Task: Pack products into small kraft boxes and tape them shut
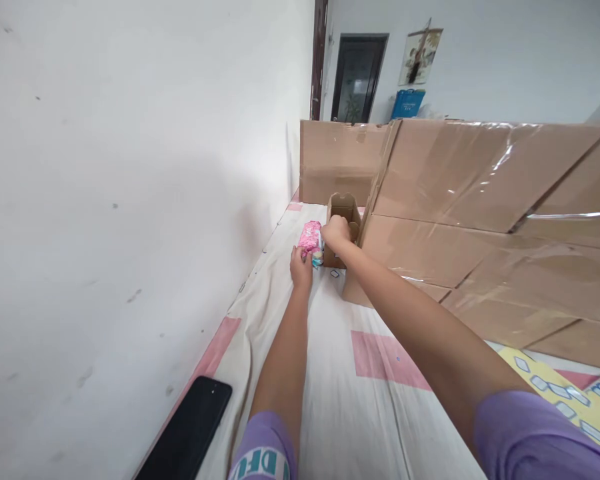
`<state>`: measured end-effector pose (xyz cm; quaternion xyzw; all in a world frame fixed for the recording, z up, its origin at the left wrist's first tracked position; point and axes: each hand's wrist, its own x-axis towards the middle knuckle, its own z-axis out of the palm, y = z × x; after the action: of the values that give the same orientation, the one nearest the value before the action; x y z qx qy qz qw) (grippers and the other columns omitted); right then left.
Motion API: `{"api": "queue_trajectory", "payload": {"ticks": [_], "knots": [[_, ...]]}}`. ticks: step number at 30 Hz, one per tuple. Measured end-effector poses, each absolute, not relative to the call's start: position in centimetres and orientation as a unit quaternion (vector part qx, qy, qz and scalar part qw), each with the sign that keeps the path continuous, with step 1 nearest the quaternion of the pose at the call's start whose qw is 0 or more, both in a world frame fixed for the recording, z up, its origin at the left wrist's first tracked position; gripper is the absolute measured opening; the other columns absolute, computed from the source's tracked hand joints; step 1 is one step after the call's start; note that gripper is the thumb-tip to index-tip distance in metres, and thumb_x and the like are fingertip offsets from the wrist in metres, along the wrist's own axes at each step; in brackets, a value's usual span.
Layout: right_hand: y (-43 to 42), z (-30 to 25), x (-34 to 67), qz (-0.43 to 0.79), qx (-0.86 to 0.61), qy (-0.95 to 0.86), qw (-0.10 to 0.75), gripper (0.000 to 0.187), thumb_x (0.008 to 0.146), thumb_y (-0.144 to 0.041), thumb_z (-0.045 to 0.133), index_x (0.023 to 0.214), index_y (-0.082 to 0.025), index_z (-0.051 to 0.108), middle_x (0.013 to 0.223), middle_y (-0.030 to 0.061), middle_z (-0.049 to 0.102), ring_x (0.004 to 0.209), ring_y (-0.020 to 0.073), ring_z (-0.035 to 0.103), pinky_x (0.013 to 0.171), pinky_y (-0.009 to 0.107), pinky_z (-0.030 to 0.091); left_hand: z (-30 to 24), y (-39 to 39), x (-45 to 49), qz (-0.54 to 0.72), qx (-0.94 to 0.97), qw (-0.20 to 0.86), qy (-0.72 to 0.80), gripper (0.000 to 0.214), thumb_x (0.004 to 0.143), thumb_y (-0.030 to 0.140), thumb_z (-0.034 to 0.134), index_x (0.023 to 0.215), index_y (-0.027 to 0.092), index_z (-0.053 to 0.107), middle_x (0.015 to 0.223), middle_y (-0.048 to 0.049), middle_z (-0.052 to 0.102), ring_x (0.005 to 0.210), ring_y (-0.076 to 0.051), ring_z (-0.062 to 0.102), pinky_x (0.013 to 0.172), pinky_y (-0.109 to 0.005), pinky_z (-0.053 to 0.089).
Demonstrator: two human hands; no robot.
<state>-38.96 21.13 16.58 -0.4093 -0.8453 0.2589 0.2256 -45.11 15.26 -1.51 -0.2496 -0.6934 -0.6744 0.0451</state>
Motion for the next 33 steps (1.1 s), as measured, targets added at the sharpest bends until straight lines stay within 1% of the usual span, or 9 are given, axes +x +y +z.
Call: {"api": "queue_trajectory", "payload": {"ticks": [2, 7, 10, 14, 19, 23, 26, 30, 33], "knots": [[21.4, 16.2, -38.5, 0.248, -0.405, -0.849, 0.232, 0.025, 0.087, -0.013, 0.06, 0.108, -0.007, 0.071, 0.116, 0.025, 0.064, 0.108, 0.0346, 0.067, 0.09, 0.042, 0.052, -1.3, 15.2, -44.8, -0.673, -0.237, 0.059, -0.698, 0.035, 0.095, 0.042, 0.061, 0.12, 0.018, 0.062, 0.123, -0.0091, 0.064, 0.106, -0.021, 0.064, 0.093, -0.044, 0.056], [20.4, 15.8, -37.6, 0.219, -0.331, -0.877, 0.269, 0.021, 0.092, -0.017, 0.053, 0.098, -0.012, 0.072, 0.109, 0.0165, 0.069, 0.1, 0.0255, 0.065, 0.087, 0.033, 0.048, 1.1, 13.6, -45.0, -0.675, -0.182, 0.108, -0.707, 0.033, 0.096, 0.043, 0.06, 0.117, 0.017, 0.063, 0.117, -0.008, 0.066, 0.102, -0.02, 0.065, 0.091, -0.043, 0.056], [18.3, 16.6, -35.8, 0.208, -0.26, -0.898, 0.288, 0.019, 0.092, -0.02, 0.051, 0.089, -0.016, 0.07, 0.104, 0.0099, 0.068, 0.094, 0.0202, 0.062, 0.085, 0.028, 0.046, 4.5, 9.8, -46.1, -0.681, -0.115, 0.161, -0.705, 0.036, 0.096, 0.044, 0.059, 0.119, 0.017, 0.062, 0.118, -0.0084, 0.065, 0.105, -0.021, 0.064, 0.093, -0.045, 0.054], [14.6, 18.4, -29.5, 0.23, -0.083, -0.918, 0.312, 0.021, 0.09, -0.016, 0.049, 0.073, -0.019, 0.062, 0.084, 0.0031, 0.059, 0.077, 0.0155, 0.055, 0.074, 0.026, 0.044, 9.1, 1.7, -44.9, -0.675, -0.056, 0.234, -0.697, 0.037, 0.096, 0.047, 0.056, 0.117, 0.017, 0.06, 0.112, -0.0073, 0.064, 0.102, -0.021, 0.062, 0.094, -0.045, 0.051], [11.3, 19.8, -14.6, 0.29, 0.082, -0.886, 0.353, 0.019, 0.095, -0.018, 0.047, 0.089, -0.023, 0.064, 0.084, 0.0032, 0.054, 0.073, 0.0165, 0.055, 0.066, 0.029, 0.045, 11.3, -8.0, -36.9, -0.656, -0.07, 0.263, -0.704, 0.019, 0.095, 0.039, 0.053, 0.103, 0.021, 0.055, 0.094, -0.0015, 0.061, 0.091, -0.018, 0.058, 0.089, -0.036, 0.046], [11.7, 18.8, -2.9, 0.291, 0.059, -0.855, 0.424, 0.016, 0.093, -0.015, 0.053, 0.092, -0.026, 0.064, 0.079, 0.0027, 0.053, 0.068, 0.0171, 0.053, 0.06, 0.031, 0.043, 11.4, -13.3, -30.0, -0.673, -0.091, 0.199, -0.707, 0.023, 0.087, 0.042, 0.058, 0.095, 0.022, 0.051, 0.078, 0.003, 0.057, 0.069, -0.013, 0.054, 0.065, -0.026, 0.044], [12.5, 17.2, 2.7, 0.295, 0.03, -0.853, 0.429, 0.017, 0.089, -0.011, 0.055, 0.089, -0.026, 0.064, 0.078, 0.0021, 0.053, 0.066, 0.0161, 0.052, 0.056, 0.03, 0.041, 11.8, -15.8, -25.6, -0.701, -0.085, 0.146, -0.693, 0.029, 0.081, 0.044, 0.063, 0.095, 0.022, 0.05, 0.067, 0.007, 0.054, 0.052, -0.009, 0.046, 0.051, -0.021, 0.038], [12.6, 15.3, 6.4, 0.301, -0.029, -0.865, 0.4, 0.018, 0.081, -0.006, 0.054, 0.075, -0.022, 0.06, 0.073, 0.0004, 0.051, 0.063, 0.0137, 0.048, 0.054, 0.027, 0.035, 14.0, -17.9, -20.7, -0.741, -0.056, 0.136, -0.655, 0.03, 0.075, 0.037, 0.069, 0.093, 0.024, 0.049, 0.058, 0.0116, 0.043, 0.044, -0.007, 0.036, 0.045, -0.018, 0.031], [12.5, 14.3, 7.9, 0.313, -0.058, -0.874, 0.367, 0.019, 0.075, -0.004, 0.053, 0.063, -0.019, 0.051, 0.069, -0.0008, 0.048, 0.06, 0.0118, 0.045, 0.053, 0.026, 0.031, 17.0, -19.0, -18.2, -0.772, -0.056, 0.149, -0.615, 0.029, 0.074, 0.03, 0.071, 0.091, 0.024, 0.048, 0.064, 0.0096, 0.048, 0.049, -0.007, 0.041, 0.048, -0.018, 0.037]]}}
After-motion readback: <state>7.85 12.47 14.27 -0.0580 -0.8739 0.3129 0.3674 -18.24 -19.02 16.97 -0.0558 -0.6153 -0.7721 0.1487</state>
